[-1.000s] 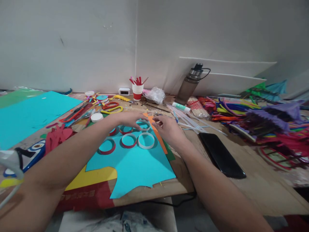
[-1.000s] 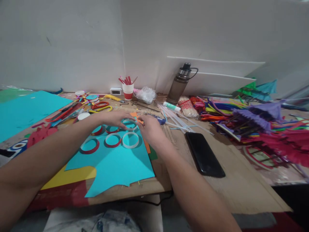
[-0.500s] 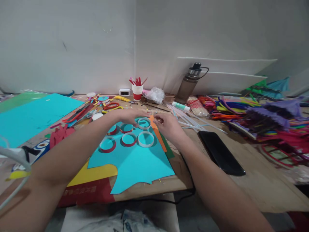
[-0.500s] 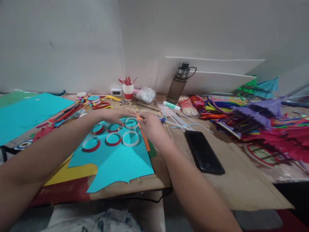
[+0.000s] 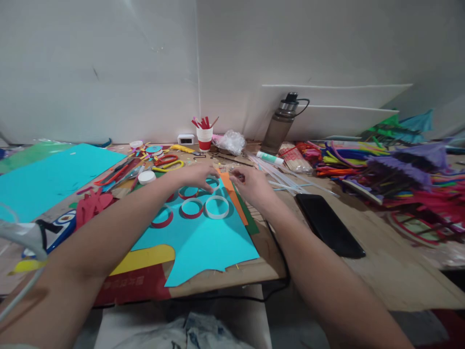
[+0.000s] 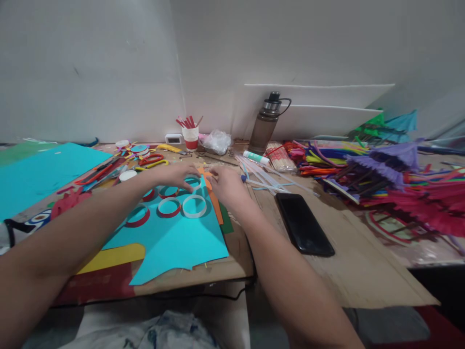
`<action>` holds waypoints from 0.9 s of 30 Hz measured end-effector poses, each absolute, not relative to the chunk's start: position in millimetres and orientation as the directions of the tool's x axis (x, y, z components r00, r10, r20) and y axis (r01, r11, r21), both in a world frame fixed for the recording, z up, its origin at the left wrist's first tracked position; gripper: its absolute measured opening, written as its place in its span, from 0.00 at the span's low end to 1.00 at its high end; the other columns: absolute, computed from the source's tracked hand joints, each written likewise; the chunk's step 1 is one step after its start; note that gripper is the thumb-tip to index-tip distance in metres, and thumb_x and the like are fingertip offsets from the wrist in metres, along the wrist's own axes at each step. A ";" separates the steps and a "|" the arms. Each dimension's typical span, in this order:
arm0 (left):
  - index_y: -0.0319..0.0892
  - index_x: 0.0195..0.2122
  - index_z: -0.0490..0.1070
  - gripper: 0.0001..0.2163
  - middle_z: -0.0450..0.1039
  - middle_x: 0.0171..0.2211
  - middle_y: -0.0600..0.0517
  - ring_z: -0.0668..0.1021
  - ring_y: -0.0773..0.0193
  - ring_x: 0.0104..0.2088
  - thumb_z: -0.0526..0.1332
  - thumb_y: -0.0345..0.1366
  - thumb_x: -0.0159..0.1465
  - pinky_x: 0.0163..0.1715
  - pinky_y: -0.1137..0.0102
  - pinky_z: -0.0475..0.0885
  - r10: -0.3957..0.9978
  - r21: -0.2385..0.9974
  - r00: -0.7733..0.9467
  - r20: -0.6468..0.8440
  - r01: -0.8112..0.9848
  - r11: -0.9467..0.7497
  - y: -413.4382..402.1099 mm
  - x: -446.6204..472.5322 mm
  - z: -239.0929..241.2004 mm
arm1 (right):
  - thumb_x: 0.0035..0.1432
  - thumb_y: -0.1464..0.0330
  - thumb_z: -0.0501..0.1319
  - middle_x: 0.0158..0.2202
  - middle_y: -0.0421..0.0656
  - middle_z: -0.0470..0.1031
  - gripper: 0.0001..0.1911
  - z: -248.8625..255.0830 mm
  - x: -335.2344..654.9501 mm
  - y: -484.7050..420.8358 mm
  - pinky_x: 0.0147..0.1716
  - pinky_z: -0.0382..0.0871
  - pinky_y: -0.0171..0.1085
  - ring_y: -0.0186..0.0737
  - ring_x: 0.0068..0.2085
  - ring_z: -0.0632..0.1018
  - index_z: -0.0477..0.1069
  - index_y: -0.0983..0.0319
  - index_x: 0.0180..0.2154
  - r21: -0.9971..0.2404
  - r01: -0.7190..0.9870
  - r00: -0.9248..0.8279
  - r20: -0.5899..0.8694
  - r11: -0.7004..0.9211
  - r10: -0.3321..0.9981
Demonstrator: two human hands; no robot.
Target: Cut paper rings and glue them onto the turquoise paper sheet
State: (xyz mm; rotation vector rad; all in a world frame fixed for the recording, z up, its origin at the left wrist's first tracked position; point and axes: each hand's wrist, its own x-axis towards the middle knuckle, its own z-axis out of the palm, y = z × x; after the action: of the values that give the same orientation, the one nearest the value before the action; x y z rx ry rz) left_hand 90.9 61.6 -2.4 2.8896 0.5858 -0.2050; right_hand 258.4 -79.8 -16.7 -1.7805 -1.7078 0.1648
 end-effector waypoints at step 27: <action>0.43 0.58 0.71 0.26 0.76 0.52 0.46 0.78 0.56 0.48 0.65 0.46 0.59 0.46 0.68 0.71 0.593 0.383 0.803 -0.067 0.569 -0.728 42.9 61.4 -1.6 | 0.61 0.69 0.59 0.35 0.46 0.79 0.08 -20.9 259.2 -78.3 0.33 0.61 0.35 0.40 0.34 0.75 0.77 0.63 0.36 -0.485 0.874 0.139 0.282 0.016 0.949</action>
State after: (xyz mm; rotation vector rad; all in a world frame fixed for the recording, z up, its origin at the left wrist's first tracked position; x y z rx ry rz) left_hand 61.4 42.9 -1.6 2.6023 0.8761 0.0831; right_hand 259.2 -78.3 -20.9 -1.8667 -1.7458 0.1753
